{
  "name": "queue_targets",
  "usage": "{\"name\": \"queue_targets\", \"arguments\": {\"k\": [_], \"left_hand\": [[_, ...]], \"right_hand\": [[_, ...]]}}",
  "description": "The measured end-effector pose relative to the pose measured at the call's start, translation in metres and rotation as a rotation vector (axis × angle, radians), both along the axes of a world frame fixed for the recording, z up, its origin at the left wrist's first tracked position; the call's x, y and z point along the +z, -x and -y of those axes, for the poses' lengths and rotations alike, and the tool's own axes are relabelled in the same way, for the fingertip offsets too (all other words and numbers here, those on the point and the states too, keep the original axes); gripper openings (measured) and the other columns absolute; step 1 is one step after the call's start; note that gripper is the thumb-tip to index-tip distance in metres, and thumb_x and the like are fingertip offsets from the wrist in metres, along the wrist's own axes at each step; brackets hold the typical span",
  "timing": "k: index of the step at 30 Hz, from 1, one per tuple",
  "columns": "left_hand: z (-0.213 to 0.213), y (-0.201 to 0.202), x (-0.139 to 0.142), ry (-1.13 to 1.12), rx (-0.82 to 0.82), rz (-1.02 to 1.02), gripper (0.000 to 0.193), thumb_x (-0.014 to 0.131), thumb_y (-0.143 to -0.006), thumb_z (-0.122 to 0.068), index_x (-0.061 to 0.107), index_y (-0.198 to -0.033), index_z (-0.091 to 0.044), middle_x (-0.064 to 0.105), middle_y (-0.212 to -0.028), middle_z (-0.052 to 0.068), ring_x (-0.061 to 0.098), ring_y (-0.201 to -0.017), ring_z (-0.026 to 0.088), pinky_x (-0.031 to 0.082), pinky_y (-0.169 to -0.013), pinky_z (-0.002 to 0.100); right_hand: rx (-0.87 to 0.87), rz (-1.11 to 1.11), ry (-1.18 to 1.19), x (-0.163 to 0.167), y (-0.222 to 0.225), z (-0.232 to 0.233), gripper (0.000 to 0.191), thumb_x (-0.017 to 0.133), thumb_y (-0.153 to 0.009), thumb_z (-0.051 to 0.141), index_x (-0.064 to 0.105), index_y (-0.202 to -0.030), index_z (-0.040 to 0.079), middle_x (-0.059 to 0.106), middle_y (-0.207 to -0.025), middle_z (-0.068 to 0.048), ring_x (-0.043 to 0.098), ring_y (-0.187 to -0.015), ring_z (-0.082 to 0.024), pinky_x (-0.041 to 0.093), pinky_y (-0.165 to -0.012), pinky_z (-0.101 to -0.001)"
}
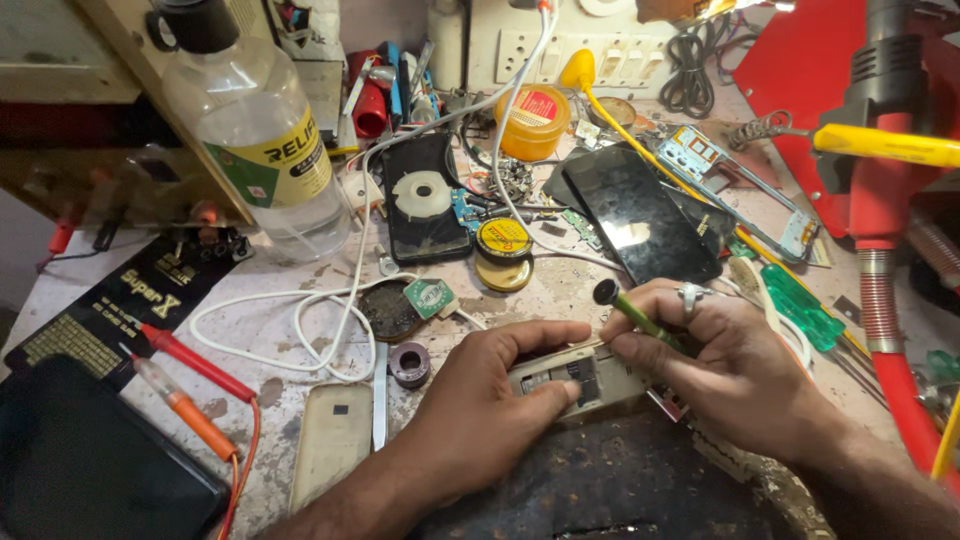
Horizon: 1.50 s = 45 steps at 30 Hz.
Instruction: The person reassembles a disassembled mobile phone by inserting a small internal component, closing the casing, and connecting a charging cable. The phone powers on and displays a charging icon.
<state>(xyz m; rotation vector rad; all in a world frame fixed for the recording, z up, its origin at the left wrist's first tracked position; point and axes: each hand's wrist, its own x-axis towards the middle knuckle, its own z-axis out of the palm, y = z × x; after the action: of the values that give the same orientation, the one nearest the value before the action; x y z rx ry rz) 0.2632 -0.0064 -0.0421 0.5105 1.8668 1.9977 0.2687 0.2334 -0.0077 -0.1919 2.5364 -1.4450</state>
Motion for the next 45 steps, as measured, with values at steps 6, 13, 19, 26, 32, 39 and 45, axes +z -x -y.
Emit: {"name": "queue_targets", "arguments": {"k": [6, 13, 19, 26, 32, 39, 45], "left_hand": [[-0.002, -0.001, 0.002, 0.112, 0.054, 0.065, 0.040, 0.072, -0.083, -0.012, 0.074, -0.123, -0.008, 0.081, -0.101, 0.006, 0.071, -0.076, 0.006, 0.060, -0.069, 0.023], [0.000, -0.001, 0.000, 0.204, 0.107, -0.154, 0.040, 0.075, -0.080, -0.017, 0.076, -0.119, -0.008, 0.081, -0.107, 0.007, 0.077, -0.092, 0.013, 0.059, -0.083, 0.028], [0.001, -0.002, -0.004, 0.207, 0.116, -0.222, 0.042, 0.075, -0.078, -0.018, 0.074, -0.118, -0.006, 0.078, -0.114, 0.011, 0.076, -0.104, 0.019, 0.057, -0.090, 0.031], [-0.001, -0.007, -0.002, 0.345, 0.141, -0.383, 0.039, 0.073, -0.079, -0.021, 0.074, -0.115, -0.006, 0.072, -0.105, 0.014, 0.070, -0.099, 0.030, 0.054, -0.089, 0.040], [0.000, -0.010, 0.003, 0.446, 0.084, -0.464, 0.040, 0.071, -0.082, -0.024, 0.074, -0.119, -0.012, 0.065, -0.093, 0.015, 0.066, -0.094, 0.033, 0.051, -0.084, 0.044], [0.001, -0.008, 0.008, 0.426, 0.091, -0.395, 0.040, 0.068, -0.082, -0.024, 0.074, -0.119, -0.012, 0.068, -0.092, 0.013, 0.068, -0.092, 0.030, 0.052, -0.085, 0.043], [0.002, -0.008, 0.007, 0.455, 0.046, -0.348, 0.039, 0.065, -0.085, -0.025, 0.075, -0.122, -0.016, 0.069, -0.096, 0.014, 0.068, -0.097, 0.031, 0.052, -0.089, 0.043]], "right_hand": [[-0.034, 0.083, 0.130, -0.004, 0.003, 0.000, 0.016, 0.069, -0.097, 0.015, 0.076, -0.105, 0.003, 0.065, -0.077, 0.003, 0.053, -0.066, -0.003, 0.042, -0.053, -0.0208], [-0.079, 0.065, -0.051, 0.000, 0.004, 0.009, 0.016, 0.070, -0.091, 0.016, 0.075, -0.101, 0.005, 0.066, -0.072, 0.002, 0.051, -0.062, -0.003, 0.040, -0.051, -0.0213], [0.096, -0.138, -0.001, 0.003, 0.002, 0.017, 0.019, 0.071, -0.095, 0.015, 0.079, -0.104, 0.001, 0.075, -0.088, 0.004, 0.063, -0.080, -0.001, 0.051, -0.066, -0.0191], [-0.070, 0.026, -0.239, 0.010, 0.003, 0.021, 0.022, 0.075, -0.085, 0.020, 0.084, -0.098, 0.005, 0.077, -0.074, 0.003, 0.061, -0.067, -0.002, 0.050, -0.057, -0.0216], [-0.080, 0.004, 0.009, -0.001, 0.003, 0.020, 0.019, 0.078, -0.084, 0.015, 0.075, -0.099, 0.003, 0.074, -0.078, 0.002, 0.062, -0.070, -0.001, 0.049, -0.056, -0.0199], [-0.243, 0.030, -0.077, 0.004, -0.002, 0.013, 0.017, 0.074, -0.090, 0.017, 0.073, -0.101, 0.004, 0.070, -0.076, -0.003, 0.056, -0.063, -0.006, 0.044, -0.052, -0.0242], [-0.344, -0.436, 0.243, 0.016, -0.023, 0.014, 0.017, 0.060, -0.103, 0.006, 0.062, -0.118, -0.002, 0.070, -0.096, -0.009, 0.070, -0.089, -0.014, 0.060, -0.083, -0.0283]]}}
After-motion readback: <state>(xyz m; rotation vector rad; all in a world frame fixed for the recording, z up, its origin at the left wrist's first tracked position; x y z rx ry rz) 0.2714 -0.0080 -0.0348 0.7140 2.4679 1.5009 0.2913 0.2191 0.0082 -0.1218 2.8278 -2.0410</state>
